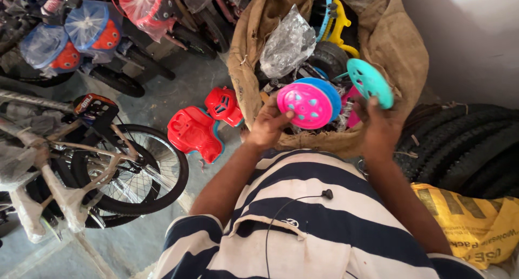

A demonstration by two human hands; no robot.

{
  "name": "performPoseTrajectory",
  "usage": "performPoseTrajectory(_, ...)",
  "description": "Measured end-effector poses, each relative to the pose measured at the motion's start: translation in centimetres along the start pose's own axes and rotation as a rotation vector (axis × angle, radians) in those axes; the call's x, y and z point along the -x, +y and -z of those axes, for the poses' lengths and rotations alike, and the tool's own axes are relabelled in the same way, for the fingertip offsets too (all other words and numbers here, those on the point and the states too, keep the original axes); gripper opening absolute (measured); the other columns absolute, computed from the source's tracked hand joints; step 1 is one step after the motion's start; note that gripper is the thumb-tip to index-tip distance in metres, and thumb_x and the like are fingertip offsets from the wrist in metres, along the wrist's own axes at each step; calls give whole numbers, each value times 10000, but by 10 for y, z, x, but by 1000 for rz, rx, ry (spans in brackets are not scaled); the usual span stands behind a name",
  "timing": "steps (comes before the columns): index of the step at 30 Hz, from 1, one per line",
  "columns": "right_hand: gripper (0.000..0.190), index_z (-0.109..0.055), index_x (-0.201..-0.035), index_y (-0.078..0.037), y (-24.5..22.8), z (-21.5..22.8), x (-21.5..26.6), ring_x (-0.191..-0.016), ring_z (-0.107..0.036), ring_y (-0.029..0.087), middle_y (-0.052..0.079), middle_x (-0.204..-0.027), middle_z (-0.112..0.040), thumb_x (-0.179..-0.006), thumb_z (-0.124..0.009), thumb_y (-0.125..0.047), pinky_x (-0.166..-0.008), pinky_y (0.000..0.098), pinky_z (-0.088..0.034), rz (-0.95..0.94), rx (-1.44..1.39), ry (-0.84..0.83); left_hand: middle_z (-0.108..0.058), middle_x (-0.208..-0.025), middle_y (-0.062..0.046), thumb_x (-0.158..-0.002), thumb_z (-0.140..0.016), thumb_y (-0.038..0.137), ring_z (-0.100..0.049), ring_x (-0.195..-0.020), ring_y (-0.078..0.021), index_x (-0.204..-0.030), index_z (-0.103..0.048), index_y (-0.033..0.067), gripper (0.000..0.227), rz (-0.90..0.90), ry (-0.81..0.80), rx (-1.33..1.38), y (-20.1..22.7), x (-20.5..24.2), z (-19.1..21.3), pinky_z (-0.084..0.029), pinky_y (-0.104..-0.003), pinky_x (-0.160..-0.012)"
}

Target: The person retrieves colorful plastic wheel caps from a sack, then sits on the floor to attach them to small rubber tires using metal rods. The person uses pliers to secure the components and places the assembled wheels on the floor.

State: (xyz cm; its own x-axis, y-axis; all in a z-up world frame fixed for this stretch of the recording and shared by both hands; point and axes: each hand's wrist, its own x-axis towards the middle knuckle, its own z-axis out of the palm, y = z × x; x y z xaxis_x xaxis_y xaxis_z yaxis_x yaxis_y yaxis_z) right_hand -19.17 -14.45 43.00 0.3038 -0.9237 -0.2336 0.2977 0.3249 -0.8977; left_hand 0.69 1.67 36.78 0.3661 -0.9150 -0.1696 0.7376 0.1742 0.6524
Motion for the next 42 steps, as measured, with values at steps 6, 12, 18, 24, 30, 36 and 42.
performPoseTrajectory(6, 323, -585, -1328, -17, 42, 61, -22, -837, -681, 182, 110, -1111, -708, -1045, -646, -161, -647, 316, -548, -140, 374, -62, -607, -1405, -101, -1008, -587, -78, -599, -1301, -256, -1514, -462, 111, 554, 70, -54, 221, 16, 10, 8, -514, -455, -1107)
performPoseTrajectory(12, 325, -578, -1254, 28, 128, 127, -61, -640, -641, 213, 131, -991, -713, -1024, -634, -195, -510, 314, -461, -403, 592, -44, -619, -1394, -119, -993, -577, -104, -624, -1279, -269, -1509, -473, 100, 565, 102, -70, 226, 19, 14, 14, -527, -455, -1092)
performPoseTrajectory(18, 373, -534, -1287, -11, 106, 86, -59, -689, -596, 127, 42, -975, -628, -1007, -663, -221, -528, 270, -482, -122, 570, -157, -613, -1386, -113, -991, -583, -78, -631, -1253, -279, -1501, -466, 98, 552, 144, -55, 183, 20, 14, 17, -544, -478, -1048)
performPoseTrajectory(24, 277, -647, -1179, -31, 42, 7, -19, -825, -532, 58, -37, -926, -608, -1060, -578, -271, -722, 226, -450, -40, 669, -606, -603, -1405, -101, -981, -586, -62, -597, -1303, -260, -1513, -460, 95, 569, 146, 5, 145, 23, 10, 21, -519, -437, -1094)
performPoseTrajectory(30, 331, -614, -971, -17, 41, -61, -2, -754, -418, 73, -17, -800, -482, -1154, -571, -290, -665, 268, -363, 93, 742, -442, -617, -1372, -121, -995, -584, -74, -622, -1267, -292, -1456, -497, 76, 493, 24, 62, 280, 33, 27, 82, -530, -513, -1089)
performPoseTrajectory(36, 268, -663, -1078, -2, 50, -137, 23, -773, -492, 59, -23, -853, -590, -1092, -608, -263, -692, 243, -406, 70, 738, -390, -644, -1331, -157, -984, -549, -86, -637, -1241, -349, -1432, -508, 77, 478, 61, 94, 398, 78, 57, 145, -527, -584, -1062)
performPoseTrajectory(42, 179, -670, -1126, 7, 63, -167, 64, -884, -551, 73, 9, -977, -622, -1069, -668, -163, -791, 241, -441, 167, 730, -425, -643, -1203, -117, -882, -565, 8, -645, -1100, -313, -1419, -524, 136, 553, -3, 99, 470, 123, 81, 175, -521, -517, -1002)
